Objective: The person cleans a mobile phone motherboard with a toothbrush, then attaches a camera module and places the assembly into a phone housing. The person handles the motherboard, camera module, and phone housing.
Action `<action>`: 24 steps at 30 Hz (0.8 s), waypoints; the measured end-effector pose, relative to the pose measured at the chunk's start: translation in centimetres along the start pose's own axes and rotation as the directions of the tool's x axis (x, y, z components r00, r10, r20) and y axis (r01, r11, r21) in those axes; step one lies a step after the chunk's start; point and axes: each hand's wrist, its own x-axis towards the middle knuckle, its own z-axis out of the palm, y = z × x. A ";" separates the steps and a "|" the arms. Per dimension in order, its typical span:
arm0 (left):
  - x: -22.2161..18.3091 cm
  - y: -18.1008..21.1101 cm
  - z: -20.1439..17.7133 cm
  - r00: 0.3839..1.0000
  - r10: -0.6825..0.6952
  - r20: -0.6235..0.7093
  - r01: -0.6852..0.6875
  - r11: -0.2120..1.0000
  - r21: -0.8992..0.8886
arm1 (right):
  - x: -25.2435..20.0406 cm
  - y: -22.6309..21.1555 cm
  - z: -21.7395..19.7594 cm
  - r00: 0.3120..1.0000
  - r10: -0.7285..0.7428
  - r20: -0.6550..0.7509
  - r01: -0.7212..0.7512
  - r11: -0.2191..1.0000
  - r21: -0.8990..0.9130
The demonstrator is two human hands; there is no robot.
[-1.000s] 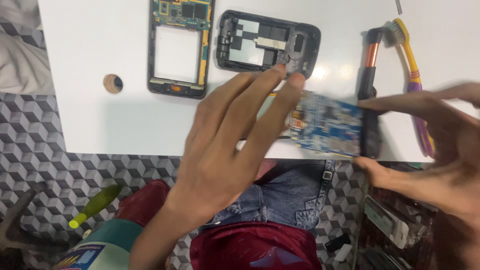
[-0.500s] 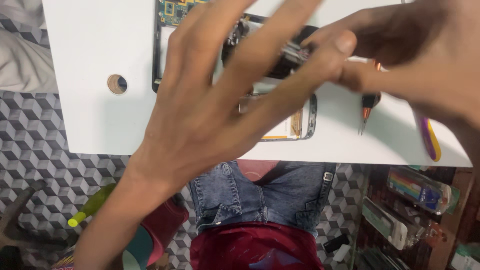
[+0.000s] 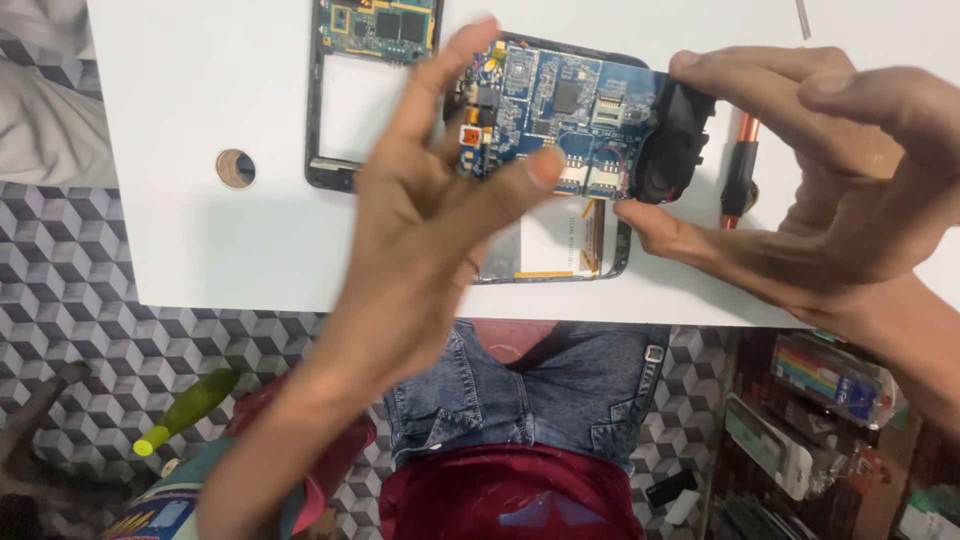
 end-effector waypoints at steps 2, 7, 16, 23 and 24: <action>-0.4 -0.9 0.9 1.000 -0.014 -0.024 0.013 0.999 -0.043 | 0.5 -0.1 0.5 0.995 -0.035 -0.093 0.045 0.994 0.102; -1.4 -2.2 2.5 0.994 -0.054 -0.093 0.043 0.993 -0.110 | 1.5 -0.9 0.2 0.990 -0.089 -0.111 0.100 0.991 0.092; -2.6 0.4 0.4 0.987 0.063 -0.148 -0.087 0.984 -0.159 | 3.0 -1.0 -2.0 0.983 0.112 0.143 -0.116 0.993 0.015; -2.6 0.1 0.8 0.976 0.088 -0.200 -0.077 0.995 0.064 | 5.1 -0.4 -0.2 0.976 0.166 0.142 -0.155 0.984 -0.083; -2.6 0.1 0.7 0.976 0.073 -0.205 -0.061 0.996 0.061 | 4.8 -0.1 0.0 0.977 0.166 0.135 -0.157 0.985 -0.076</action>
